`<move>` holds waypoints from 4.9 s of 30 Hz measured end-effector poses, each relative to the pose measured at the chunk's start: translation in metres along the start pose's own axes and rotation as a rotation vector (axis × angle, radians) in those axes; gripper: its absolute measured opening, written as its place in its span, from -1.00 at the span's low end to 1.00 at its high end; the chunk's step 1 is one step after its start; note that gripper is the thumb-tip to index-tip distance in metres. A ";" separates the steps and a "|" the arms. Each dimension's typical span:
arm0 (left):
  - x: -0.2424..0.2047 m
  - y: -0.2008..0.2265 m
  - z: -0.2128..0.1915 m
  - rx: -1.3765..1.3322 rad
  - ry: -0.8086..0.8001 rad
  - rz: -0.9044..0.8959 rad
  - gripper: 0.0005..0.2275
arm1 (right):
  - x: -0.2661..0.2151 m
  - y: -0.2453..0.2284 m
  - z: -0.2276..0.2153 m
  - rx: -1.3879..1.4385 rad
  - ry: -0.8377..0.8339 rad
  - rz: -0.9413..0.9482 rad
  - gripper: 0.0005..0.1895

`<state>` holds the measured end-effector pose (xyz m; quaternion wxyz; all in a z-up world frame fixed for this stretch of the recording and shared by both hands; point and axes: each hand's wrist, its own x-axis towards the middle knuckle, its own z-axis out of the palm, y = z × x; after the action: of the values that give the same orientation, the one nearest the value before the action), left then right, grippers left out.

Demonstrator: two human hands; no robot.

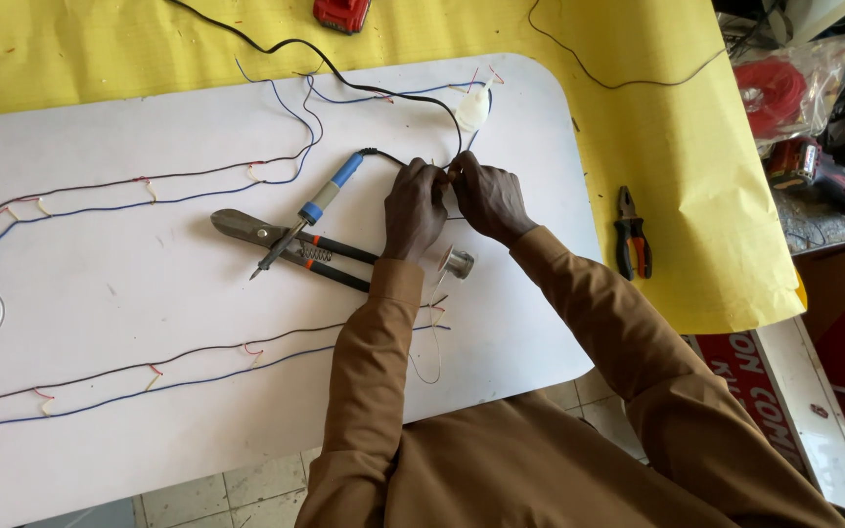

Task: The person solders multiple wires on a white work surface using a soldering iron and solder wire. They twist wire ends, apply solder, and use a white adhesive bottle to secure connections. Tools including pliers and wire cutters are visible on the table.

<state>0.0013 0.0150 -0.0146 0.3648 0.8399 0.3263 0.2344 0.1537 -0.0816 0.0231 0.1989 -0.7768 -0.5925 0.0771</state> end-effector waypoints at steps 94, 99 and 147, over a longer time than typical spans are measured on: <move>-0.005 0.009 -0.011 -0.004 0.072 0.042 -0.97 | 0.012 0.000 -0.027 -0.251 0.272 -0.602 -0.82; -0.004 0.013 -0.014 0.035 0.077 0.080 -0.93 | 0.028 0.004 -0.032 0.029 -0.169 -0.152 -0.90; 0.012 -0.002 0.001 -0.065 -0.004 -0.116 -0.99 | 0.009 0.004 -0.022 -0.343 0.407 -0.670 -0.89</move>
<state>0.0093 0.0242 -0.0153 0.4055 0.8077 0.3661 0.2217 0.1678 -0.0789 0.0423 0.1938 -0.5626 -0.7650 -0.2464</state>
